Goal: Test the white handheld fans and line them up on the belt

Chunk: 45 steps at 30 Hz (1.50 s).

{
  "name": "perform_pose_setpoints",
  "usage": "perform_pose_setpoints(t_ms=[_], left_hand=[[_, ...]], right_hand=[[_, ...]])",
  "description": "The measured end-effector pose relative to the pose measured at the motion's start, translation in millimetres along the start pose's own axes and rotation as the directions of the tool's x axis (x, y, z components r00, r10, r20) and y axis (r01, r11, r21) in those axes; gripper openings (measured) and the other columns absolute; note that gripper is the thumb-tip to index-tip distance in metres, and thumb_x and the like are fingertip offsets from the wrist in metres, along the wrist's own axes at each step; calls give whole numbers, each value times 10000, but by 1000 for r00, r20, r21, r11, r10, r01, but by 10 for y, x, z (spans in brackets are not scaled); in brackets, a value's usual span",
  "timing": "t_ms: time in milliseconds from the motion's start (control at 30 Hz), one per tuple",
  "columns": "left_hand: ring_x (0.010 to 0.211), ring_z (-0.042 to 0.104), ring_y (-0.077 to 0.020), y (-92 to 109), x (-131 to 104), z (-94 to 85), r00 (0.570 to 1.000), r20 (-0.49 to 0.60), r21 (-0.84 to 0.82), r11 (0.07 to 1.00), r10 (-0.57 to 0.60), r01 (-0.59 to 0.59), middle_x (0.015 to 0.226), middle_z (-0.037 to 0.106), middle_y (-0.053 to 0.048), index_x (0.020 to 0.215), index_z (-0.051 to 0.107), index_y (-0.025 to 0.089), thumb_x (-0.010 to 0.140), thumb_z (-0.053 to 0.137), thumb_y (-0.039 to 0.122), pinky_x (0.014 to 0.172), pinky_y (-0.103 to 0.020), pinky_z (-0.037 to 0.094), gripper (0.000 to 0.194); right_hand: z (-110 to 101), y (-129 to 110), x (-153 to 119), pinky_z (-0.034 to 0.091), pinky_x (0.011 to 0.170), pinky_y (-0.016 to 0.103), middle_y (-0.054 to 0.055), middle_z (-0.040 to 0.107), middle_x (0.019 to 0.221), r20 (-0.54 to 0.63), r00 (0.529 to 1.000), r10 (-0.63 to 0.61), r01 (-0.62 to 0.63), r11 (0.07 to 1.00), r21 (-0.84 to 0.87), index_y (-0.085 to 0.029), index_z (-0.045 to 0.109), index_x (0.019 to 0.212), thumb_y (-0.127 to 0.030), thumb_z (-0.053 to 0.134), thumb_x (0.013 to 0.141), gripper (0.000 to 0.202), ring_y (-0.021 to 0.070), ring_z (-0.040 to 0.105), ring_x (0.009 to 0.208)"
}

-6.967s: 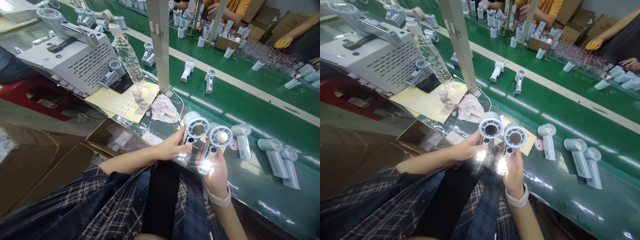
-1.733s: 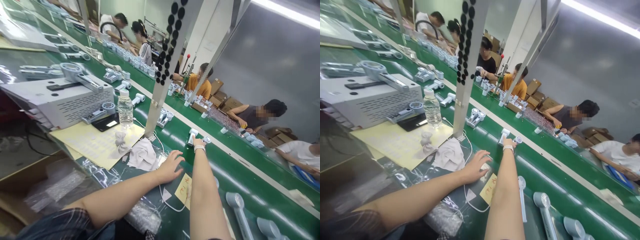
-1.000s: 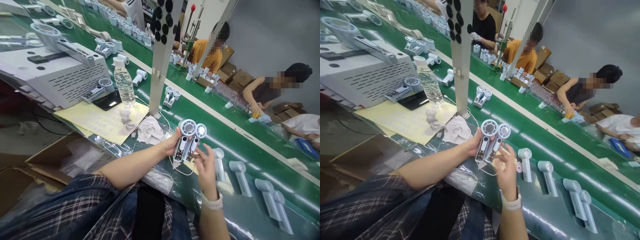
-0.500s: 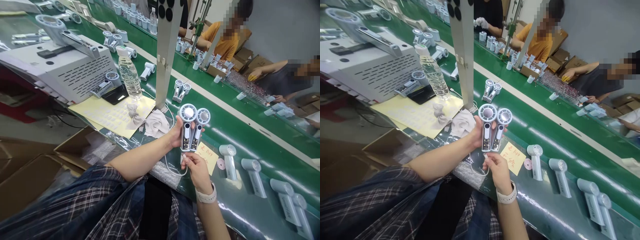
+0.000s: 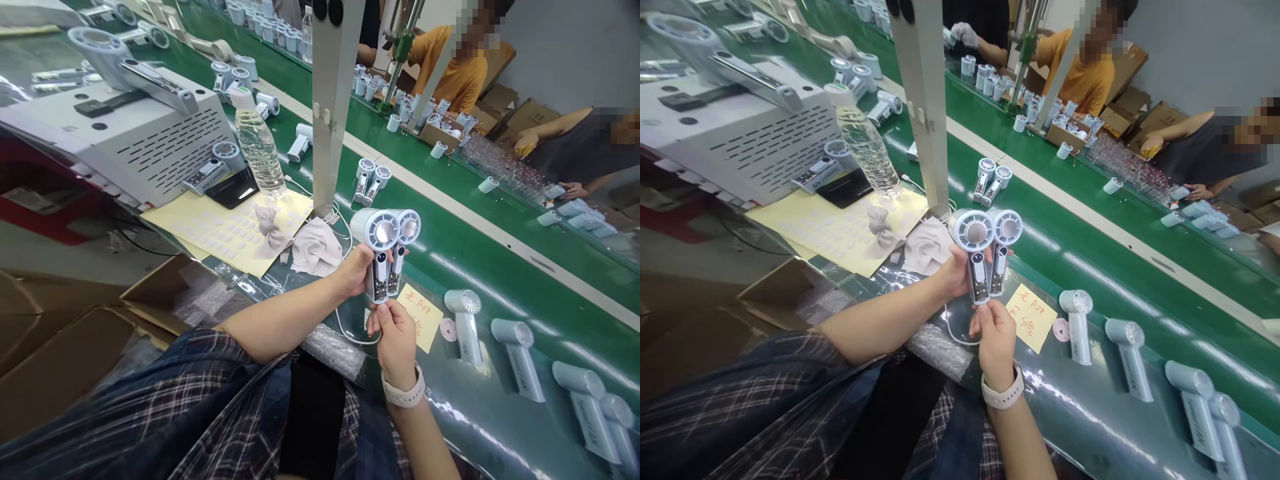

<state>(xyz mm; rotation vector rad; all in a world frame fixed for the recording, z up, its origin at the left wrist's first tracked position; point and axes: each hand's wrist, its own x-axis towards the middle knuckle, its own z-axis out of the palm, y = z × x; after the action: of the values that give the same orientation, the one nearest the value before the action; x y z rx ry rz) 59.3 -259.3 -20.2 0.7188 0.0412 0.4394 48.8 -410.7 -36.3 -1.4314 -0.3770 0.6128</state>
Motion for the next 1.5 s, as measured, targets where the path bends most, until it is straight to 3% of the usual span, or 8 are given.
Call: perform_pose_setpoints(t_ms=[300,700,867,1000,1100,1267,1367,1500], left_hand=[[929,763,-263,92,-1,59,997,17,-245,967,-70,72,999,783,-110,668,619,161,507,774,889,797,-363,632,762],[1020,747,-329,20,-66,93,997,82,-91,996,-5,13,1009,761,-126,623,603,162,432,742,943,817,-392,625,816],[1111,714,-348,20,-86,121,999,37,-65,998,11,-8,1075,747,-130,729,648,175,481,704,969,846,-407,618,834],[1222,663,-357,107,-88,177,998,-35,-101,994,46,-50,1115,741,-123,775,623,184,548,756,903,946,-430,594,765],[1212,673,-353,142,-98,187,1000,18,-159,987,-18,21,1069,752,-115,790,629,178,651,777,785,991,-458,580,640],[1045,722,-366,68,-194,132,978,184,-80,990,-99,115,891,757,-95,868,715,164,592,816,723,880,-448,601,631],[904,727,-298,67,-258,82,942,278,152,977,-189,151,850,748,-82,962,753,149,635,861,645,814,-379,576,604],[1021,700,-287,157,-233,47,904,354,372,923,-239,98,1045,749,-114,1099,747,162,649,932,527,928,-378,537,609]], right_hand=[[-16,-127,-74,497,727,318,33,671,811,24,968,-251,246,917,-314,-215,652,790,-563,559,1000,417,187,621,786],[23,-66,-59,372,472,256,-85,428,469,-135,990,-46,58,995,87,-239,470,640,-627,673,925,523,109,440,418],[-76,-87,-71,486,717,317,0,624,728,-95,983,-157,144,981,-133,-227,614,803,-571,574,999,398,171,590,717],[-214,-175,-62,489,900,385,73,675,1051,-38,931,-363,329,880,-343,-224,571,714,-432,545,1016,367,224,623,986],[-314,-216,3,444,1064,460,105,659,1242,-106,904,-414,314,812,-492,-224,653,811,-387,536,1013,284,267,595,1197],[-398,-288,73,358,1229,551,114,563,1530,-88,953,-288,242,907,-344,-266,565,1443,-472,555,1020,471,282,483,1450],[-455,-350,52,504,1130,526,108,629,1476,71,989,-131,139,983,-120,-284,571,1445,-506,667,962,540,300,588,1363],[-615,-459,28,592,973,460,95,728,1274,37,996,-78,80,995,-61,-269,689,1233,-392,881,797,492,292,693,1149]])
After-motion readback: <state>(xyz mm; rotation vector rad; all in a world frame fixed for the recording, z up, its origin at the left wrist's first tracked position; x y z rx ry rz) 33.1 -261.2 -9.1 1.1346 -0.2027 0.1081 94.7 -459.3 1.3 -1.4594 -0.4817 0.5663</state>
